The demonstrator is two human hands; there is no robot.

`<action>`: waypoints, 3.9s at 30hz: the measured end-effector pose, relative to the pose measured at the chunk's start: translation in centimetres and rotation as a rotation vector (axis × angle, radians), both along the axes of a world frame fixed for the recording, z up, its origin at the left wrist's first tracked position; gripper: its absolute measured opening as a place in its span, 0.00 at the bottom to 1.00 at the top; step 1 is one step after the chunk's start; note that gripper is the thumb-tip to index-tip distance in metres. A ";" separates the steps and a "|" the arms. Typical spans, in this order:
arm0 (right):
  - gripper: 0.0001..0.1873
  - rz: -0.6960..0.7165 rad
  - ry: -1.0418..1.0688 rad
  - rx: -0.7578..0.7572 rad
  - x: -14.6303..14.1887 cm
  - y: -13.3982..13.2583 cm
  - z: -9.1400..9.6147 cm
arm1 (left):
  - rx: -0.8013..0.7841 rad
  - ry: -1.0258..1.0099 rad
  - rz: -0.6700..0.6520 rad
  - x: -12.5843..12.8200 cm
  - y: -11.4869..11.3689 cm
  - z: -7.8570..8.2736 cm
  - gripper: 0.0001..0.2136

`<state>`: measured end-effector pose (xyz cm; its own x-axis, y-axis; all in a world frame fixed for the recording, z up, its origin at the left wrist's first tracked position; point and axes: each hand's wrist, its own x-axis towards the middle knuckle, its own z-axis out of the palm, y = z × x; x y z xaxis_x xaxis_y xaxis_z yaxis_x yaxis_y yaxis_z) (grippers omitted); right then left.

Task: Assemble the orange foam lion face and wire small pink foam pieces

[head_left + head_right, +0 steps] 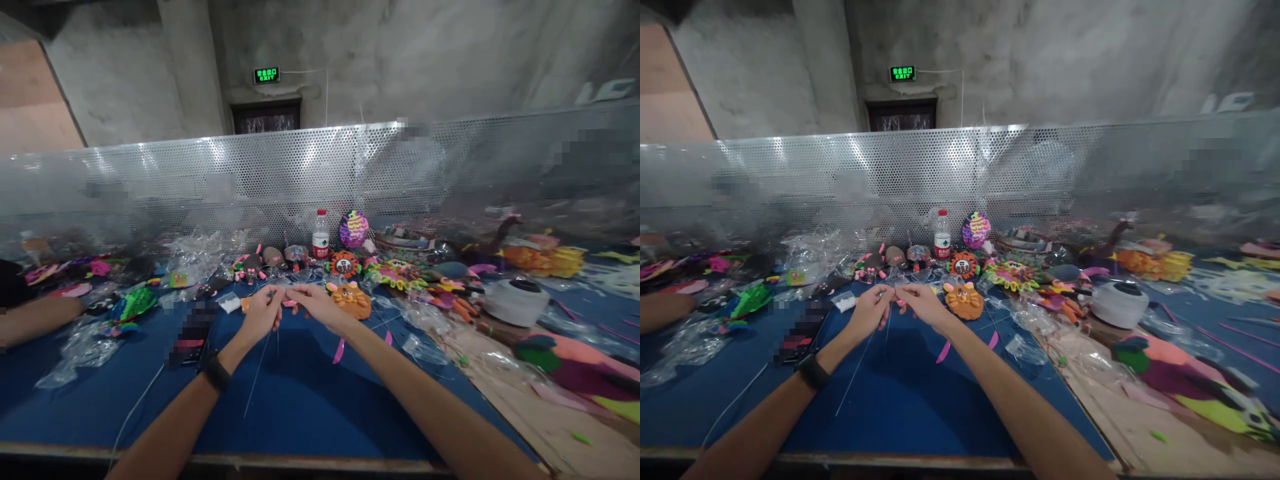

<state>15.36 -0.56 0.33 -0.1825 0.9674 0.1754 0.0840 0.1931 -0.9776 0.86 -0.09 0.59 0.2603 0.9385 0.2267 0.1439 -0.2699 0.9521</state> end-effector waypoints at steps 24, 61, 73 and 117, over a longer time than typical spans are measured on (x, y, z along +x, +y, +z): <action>0.11 -0.379 -0.863 0.602 0.0 -0.5 -1.4 | -0.147 -0.095 0.039 0.1 0.5 -0.6 0.18; 0.13 -0.402 -0.671 0.561 0.2 -1.9 -0.7 | -0.394 -0.458 -0.082 0.6 -0.6 0.3 0.08; 0.14 -0.403 -0.744 0.620 0.9 -1.7 -0.7 | -0.425 -0.576 -0.028 0.6 -0.7 0.9 0.02; 0.15 -0.278 -0.607 0.597 0.8 -1.1 -1.2 | -0.151 -0.211 0.016 0.8 -0.6 0.0 0.12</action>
<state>16.13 -1.61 -0.83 -0.1801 0.7689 0.6134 0.6738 0.5508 -0.4926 1.69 -0.71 0.58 0.2070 0.9695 0.1313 -0.0595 -0.1214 0.9908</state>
